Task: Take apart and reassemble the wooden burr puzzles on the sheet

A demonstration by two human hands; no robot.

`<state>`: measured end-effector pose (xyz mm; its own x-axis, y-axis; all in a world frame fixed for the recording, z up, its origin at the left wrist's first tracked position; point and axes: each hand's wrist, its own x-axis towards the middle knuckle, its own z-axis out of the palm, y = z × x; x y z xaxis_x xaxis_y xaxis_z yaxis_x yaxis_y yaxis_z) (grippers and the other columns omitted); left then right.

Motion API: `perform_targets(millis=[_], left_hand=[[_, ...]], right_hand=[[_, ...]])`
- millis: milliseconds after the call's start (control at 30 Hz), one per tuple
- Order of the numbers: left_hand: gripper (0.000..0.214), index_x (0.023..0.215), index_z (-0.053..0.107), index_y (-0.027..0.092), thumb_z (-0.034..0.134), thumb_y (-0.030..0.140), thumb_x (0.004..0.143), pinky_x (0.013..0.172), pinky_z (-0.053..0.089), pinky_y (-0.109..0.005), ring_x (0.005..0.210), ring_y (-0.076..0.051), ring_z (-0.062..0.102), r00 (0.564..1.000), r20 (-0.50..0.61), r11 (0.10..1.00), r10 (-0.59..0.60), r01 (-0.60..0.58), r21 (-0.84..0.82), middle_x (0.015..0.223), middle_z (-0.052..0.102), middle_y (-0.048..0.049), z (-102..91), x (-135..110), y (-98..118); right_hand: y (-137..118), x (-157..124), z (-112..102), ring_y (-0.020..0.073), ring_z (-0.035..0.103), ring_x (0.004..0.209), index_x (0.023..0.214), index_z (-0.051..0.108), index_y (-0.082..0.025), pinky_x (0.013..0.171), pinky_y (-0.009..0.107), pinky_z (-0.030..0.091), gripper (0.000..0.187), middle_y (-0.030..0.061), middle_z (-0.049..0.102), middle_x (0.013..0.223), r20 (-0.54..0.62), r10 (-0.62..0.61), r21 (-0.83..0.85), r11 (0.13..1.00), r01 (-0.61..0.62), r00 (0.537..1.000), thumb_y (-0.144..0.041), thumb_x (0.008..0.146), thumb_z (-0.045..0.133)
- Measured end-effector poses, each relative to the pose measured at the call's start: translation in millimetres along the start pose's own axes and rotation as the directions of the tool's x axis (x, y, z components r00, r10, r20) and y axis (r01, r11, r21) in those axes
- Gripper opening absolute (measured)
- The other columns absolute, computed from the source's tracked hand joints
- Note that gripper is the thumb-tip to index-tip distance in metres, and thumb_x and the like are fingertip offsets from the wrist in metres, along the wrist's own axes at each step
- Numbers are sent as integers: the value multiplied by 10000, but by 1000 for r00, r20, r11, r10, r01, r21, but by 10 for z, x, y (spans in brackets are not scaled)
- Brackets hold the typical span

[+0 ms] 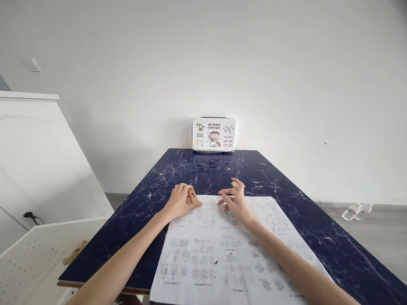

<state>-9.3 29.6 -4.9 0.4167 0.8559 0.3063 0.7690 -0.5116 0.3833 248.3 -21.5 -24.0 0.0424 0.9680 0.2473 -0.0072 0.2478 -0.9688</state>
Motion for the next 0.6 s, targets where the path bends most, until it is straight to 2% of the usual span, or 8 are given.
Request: perform_targets(millis=[67,200,433,600], left_hand=[[747,1287,586,195,652,767,811,1005,422,-497,1176,-373,514,1000,-11,999,-22,22,38,1270,574,-154,4,-2,-14],[764,1305,574,196,628,783,818,987,443,-484,1173,-367,520,1000,-19,998,-20,22,65,1275,569,-151,18,-9,-38],[743,1309,560,196,629,764,833,995,442,-489,1180,-363,515,1000,-21,996,2,0,91,1268,569,-148,7,-15,-24],[759,1330,547,184,628,757,840,1009,432,-507,1175,-362,514,1000,-13,997,6,-5,80,1274,565,-157,-6,-21,-2]], right_hand=[[-8,14,-14,254,732,728,1473,132,-303,509,354,543,903,100,627,1135,-28,54,75,996,-52,998,-510,839,742],[-42,14,-31,255,727,737,1412,213,-316,511,357,563,950,84,611,1134,-91,146,201,971,-126,985,-485,729,852],[-30,44,-86,242,745,826,1230,366,-305,563,307,560,711,34,590,1088,-150,207,264,951,-163,967,-432,715,840],[-4,67,-106,229,702,866,1139,485,-279,601,295,539,567,32,643,1014,-140,208,211,962,-176,968,-452,715,821]])
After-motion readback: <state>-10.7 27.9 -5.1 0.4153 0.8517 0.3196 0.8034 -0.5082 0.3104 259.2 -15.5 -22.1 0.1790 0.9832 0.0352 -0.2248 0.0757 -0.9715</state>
